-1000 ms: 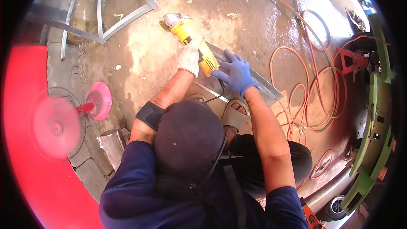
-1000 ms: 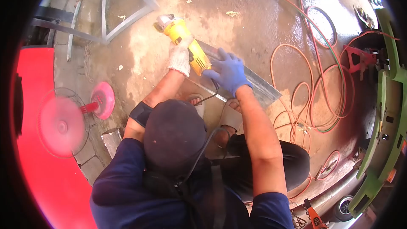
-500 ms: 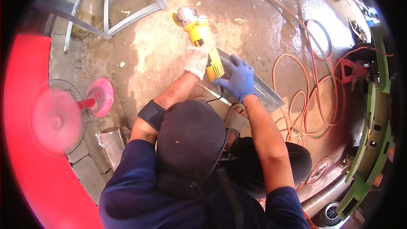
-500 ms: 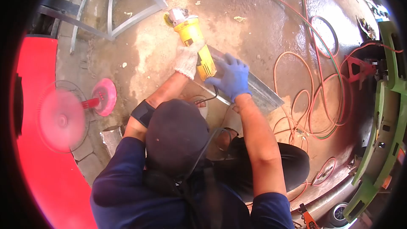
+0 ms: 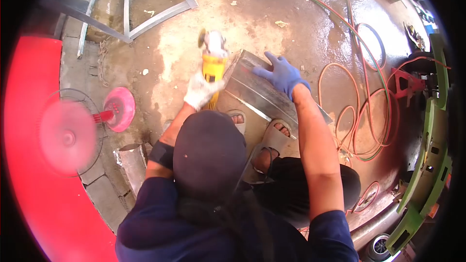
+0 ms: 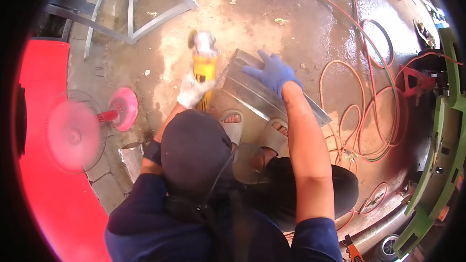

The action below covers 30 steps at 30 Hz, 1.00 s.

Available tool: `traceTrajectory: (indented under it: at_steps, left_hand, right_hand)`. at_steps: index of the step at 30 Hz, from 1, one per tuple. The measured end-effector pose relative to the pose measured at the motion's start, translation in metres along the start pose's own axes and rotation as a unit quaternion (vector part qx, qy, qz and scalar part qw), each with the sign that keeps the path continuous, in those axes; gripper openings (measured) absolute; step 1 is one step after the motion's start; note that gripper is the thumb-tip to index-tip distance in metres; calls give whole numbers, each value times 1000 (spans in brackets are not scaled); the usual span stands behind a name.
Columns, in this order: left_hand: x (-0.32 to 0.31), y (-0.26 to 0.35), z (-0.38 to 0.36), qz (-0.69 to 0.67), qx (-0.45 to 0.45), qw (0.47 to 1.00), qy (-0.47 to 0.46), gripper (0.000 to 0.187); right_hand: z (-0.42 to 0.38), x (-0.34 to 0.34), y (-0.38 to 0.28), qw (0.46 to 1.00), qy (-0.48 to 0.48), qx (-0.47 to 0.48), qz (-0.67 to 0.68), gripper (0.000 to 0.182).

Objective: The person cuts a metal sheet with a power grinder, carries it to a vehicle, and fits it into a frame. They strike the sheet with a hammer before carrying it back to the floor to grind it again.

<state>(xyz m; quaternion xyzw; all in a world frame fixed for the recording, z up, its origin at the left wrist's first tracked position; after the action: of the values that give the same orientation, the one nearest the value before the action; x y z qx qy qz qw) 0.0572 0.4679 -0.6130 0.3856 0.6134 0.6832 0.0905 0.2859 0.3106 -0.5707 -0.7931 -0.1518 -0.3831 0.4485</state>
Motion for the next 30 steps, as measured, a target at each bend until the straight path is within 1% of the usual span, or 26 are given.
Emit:
traceTrajectory:
  at_steps: [2, 3, 4, 5, 6, 8, 11, 12, 14, 18, 20, 21, 23, 24, 26, 30]
  left_hand:
    - [-4, -30, -30, 15, 156, 983, -93, 65]
    - [-4, -33, -39, 18, 159, 983, -94, 65]
    - [-5, -39, -48, 121, 183, 971, -96, 69]
    - [-8, -43, -54, 221, 206, 948, -97, 72]
    - [-9, -38, -57, 222, 210, 947, -99, 72]
    - [-17, -24, -57, 192, 219, 946, -143, 81]
    - [-27, -24, -51, 216, 193, 943, -161, 83]
    - [-29, -26, -51, 217, 194, 943, -164, 83]
    - [-35, -29, -47, 219, 225, 931, -186, 83]
    - [-43, -16, -45, 205, 200, 940, -187, 81]
    - [-44, 1, -45, 133, 192, 955, -184, 79]
    - [-43, 1, -44, 133, 193, 955, -180, 79]
    - [-44, -1, -43, 139, 202, 951, -188, 72]
    - [-44, -1, -43, 140, 202, 951, -185, 72]
    - [-45, -1, -43, 147, 202, 951, -180, 66]
    - [-45, -9, -44, 168, 203, 950, -168, 64]
  right_hand:
    - [10, -8, -9, 993, -90, -40, -63, 93]
    - [17, -13, -4, 993, -93, -40, -59, 93]
    - [22, -16, 3, 997, -72, -30, -26, 95]
    - [25, -22, 9, 998, -52, -21, 6, 98]
    - [22, -29, 8, 998, -56, -23, 8, 98]
    - [13, -31, 1, 999, 45, 4, -22, 101]
    - [8, -33, -4, 996, 68, -7, -52, 103]
    - [6, -35, -6, 996, 67, -10, -51, 103]
    - [5, -34, -8, 995, 56, -22, -80, 105]
    - [5, -35, -8, 996, 53, -21, -76, 103]
    - [5, -32, -11, 997, 32, -26, -62, 97]
    - [6, -34, -11, 997, 32, -22, -62, 97]
    - [4, -36, -8, 996, 64, -10, -69, 91]
    - [4, -40, -6, 996, 64, -7, -69, 91]
    - [4, -44, -3, 991, 106, 11, -75, 87]
    - [3, -46, -4, 991, 105, 16, -80, 85]
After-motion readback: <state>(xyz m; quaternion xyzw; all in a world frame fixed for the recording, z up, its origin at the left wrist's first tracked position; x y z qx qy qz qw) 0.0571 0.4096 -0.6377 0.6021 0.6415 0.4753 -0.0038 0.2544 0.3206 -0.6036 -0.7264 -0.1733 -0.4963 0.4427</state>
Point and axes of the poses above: each hand's wrist, its own z-axis towards the middle knuckle, its own x-axis out of the back of the hand, y = z × x, the point moved 6 cm from there along z, towards the middle knuckle, and after that the axes turned 5 degrees about x, right-handed, at the moved point
